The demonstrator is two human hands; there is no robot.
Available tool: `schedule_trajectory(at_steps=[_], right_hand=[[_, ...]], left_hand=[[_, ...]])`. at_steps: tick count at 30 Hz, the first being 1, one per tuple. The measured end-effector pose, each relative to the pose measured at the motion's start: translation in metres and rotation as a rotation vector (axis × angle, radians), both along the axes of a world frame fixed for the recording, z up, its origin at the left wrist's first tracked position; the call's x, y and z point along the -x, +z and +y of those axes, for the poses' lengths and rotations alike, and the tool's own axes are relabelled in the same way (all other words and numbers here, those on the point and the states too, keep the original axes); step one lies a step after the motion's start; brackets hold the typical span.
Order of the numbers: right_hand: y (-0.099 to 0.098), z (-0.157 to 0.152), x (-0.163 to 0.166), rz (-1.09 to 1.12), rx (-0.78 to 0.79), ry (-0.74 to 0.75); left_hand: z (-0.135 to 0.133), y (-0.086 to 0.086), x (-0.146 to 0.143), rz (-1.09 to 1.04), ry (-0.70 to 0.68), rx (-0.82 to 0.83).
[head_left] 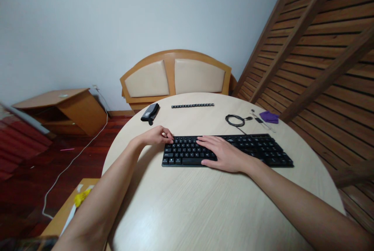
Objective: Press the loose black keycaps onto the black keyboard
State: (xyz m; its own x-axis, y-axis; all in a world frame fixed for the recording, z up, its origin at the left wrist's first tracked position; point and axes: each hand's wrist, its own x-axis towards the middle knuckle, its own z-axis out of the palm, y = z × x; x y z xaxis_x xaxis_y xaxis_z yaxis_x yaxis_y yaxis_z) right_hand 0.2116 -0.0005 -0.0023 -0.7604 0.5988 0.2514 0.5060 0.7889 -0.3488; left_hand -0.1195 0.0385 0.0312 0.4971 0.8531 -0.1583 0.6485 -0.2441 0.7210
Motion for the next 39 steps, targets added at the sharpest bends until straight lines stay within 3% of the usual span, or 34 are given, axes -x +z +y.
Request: schedule_trajectory(at_steps=[39], right_hand=[[-0.0005,-0.0004,0.0011,-0.008,0.003,-0.022]], left_hand=[[0.0031,0.0040,-0.0034,0.147,-0.008,-0.017]])
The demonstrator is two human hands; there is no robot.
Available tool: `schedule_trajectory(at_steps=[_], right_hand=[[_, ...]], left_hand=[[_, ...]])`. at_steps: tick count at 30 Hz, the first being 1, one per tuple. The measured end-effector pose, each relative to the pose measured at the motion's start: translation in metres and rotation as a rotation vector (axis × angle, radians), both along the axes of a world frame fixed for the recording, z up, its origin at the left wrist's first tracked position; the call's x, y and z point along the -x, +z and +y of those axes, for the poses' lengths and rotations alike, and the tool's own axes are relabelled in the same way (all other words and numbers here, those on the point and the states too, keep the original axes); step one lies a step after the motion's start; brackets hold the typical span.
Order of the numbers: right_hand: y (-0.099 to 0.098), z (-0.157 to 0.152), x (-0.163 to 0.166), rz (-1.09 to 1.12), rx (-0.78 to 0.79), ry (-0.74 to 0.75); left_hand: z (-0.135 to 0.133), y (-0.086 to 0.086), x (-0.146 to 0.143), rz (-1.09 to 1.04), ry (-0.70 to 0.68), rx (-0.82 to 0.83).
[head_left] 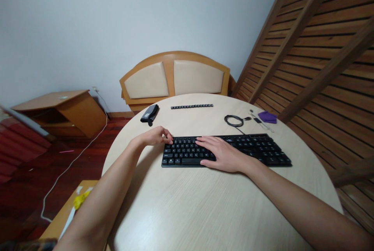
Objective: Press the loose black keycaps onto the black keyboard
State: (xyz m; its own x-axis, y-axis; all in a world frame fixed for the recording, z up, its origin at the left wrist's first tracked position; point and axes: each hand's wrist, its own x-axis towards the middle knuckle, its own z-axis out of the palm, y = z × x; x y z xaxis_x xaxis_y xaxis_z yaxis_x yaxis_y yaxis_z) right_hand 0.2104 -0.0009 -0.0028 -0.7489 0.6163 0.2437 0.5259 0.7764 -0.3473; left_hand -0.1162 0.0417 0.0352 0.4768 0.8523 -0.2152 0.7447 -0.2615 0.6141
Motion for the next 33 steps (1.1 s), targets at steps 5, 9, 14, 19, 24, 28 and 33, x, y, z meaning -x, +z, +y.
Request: schedule_trajectory(at_steps=[5,9,14,19,24,28,33], right_hand=[[0.003,0.000,0.000,-0.024,-0.006,-0.002],[0.003,0.000,0.000,-0.043,-0.018,-0.001],[0.002,0.001,-0.003,0.002,0.010,0.020],[0.005,0.005,-0.013,0.005,0.003,0.043],[0.006,0.013,-0.028,-0.066,-0.019,-0.011],[0.003,0.018,-0.032,-0.081,0.006,-0.054],[-0.001,0.022,-0.032,-0.030,0.007,-0.045]], left_hand=[[0.000,0.000,-0.001,0.026,0.011,-0.010],[0.000,-0.003,0.002,0.008,0.011,-0.006],[0.000,-0.004,0.005,-0.005,-0.023,-0.005],[-0.001,0.002,0.011,0.031,-0.017,0.004],[0.002,0.005,0.040,0.128,0.043,-0.013],[0.003,0.006,0.061,0.177,0.103,-0.032],[-0.003,0.010,0.044,0.173,0.152,-0.149]])
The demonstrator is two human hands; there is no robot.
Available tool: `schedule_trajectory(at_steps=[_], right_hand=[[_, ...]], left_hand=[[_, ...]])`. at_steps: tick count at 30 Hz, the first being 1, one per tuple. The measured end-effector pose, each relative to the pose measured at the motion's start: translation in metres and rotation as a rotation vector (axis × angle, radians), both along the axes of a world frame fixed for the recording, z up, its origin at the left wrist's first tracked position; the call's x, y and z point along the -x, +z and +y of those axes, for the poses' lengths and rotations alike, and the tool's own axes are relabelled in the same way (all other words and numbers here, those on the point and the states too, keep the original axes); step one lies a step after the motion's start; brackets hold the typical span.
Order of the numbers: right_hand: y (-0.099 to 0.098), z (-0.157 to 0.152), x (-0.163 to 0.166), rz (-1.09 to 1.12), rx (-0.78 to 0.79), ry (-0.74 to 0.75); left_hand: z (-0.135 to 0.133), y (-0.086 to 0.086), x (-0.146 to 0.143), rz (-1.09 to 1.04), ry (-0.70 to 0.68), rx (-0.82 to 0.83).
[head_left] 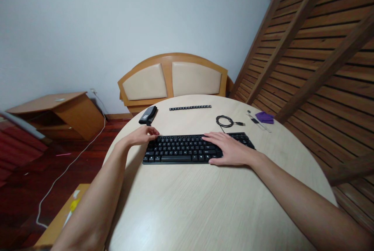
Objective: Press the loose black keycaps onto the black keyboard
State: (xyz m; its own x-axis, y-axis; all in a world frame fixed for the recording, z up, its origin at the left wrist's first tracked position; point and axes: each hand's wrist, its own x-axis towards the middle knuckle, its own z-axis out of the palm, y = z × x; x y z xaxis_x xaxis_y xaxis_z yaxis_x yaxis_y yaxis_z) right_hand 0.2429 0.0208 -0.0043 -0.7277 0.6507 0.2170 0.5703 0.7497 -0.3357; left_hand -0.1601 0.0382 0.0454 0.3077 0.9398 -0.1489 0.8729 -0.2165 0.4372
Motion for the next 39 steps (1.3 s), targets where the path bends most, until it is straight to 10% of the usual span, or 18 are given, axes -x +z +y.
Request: schedule_trajectory(at_steps=[6,13,21,39], right_hand=[[0.002,0.001,-0.001,-0.006,-0.005,0.009],[0.018,0.034,-0.002,-0.011,-0.060,-0.030],[0.027,0.132,-0.013,-0.252,-0.149,-0.562],[0.009,0.224,0.022,-0.411,-0.043,-0.738]], left_hand=[[-0.019,-0.008,-0.080,-0.092,-0.153,-0.407],[-0.047,-0.041,-0.145,0.031,-0.347,-0.425],[-0.049,-0.048,-0.141,0.069,-0.356,-0.404],[-0.049,-0.043,-0.131,0.062,-0.339,-0.357]])
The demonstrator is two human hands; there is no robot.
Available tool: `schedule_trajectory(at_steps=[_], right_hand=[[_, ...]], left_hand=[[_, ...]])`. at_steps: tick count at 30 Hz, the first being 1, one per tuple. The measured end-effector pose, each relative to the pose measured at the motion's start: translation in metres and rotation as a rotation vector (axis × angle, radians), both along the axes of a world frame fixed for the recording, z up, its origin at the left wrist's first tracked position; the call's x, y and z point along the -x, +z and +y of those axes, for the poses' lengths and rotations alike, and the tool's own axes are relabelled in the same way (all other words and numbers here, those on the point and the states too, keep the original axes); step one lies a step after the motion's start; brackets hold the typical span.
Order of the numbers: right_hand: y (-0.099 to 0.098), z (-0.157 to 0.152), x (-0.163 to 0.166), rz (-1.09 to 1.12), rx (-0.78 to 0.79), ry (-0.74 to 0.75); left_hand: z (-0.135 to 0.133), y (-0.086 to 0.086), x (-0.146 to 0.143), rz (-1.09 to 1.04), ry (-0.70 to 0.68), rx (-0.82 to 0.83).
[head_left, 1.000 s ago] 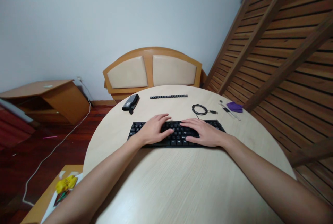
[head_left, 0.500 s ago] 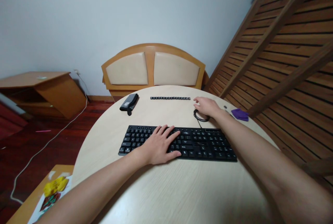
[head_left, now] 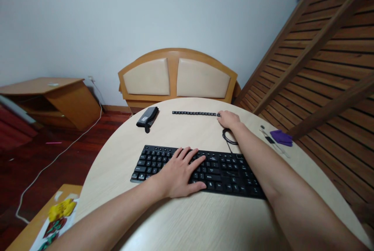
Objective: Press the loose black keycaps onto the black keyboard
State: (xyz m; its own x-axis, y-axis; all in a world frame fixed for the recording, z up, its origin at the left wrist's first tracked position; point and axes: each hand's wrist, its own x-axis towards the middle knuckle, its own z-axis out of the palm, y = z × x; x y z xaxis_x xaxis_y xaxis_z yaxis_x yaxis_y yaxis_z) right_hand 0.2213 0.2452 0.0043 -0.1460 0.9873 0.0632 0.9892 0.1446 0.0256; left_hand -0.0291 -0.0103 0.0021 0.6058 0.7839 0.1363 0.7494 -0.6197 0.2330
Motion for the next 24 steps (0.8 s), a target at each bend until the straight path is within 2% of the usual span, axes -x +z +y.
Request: schedule_trajectory(at_steps=[5,12,15,19,21,24], right_hand=[[0.004,-0.019,-0.004,-0.004,-0.032,0.003],[0.011,-0.088,-0.015,0.062,-0.110,0.131],[0.012,-0.119,-0.028,0.189,-0.136,0.185],[0.009,-0.152,-0.045,0.457,-0.082,0.298],[0.004,-0.166,-0.050,0.605,-0.056,0.365],[-0.007,-0.183,-0.053,0.757,-0.046,0.385]], left_hand=[[0.001,-0.002,0.003,-0.007,-0.010,-0.011],[0.003,0.003,0.009,0.030,-0.013,0.007],[0.001,0.006,0.010,0.065,-0.013,0.011],[-0.001,0.006,0.008,0.063,-0.008,-0.008],[-0.001,0.004,0.008,0.031,-0.022,-0.032],[0.001,0.001,0.008,0.002,-0.037,-0.052]])
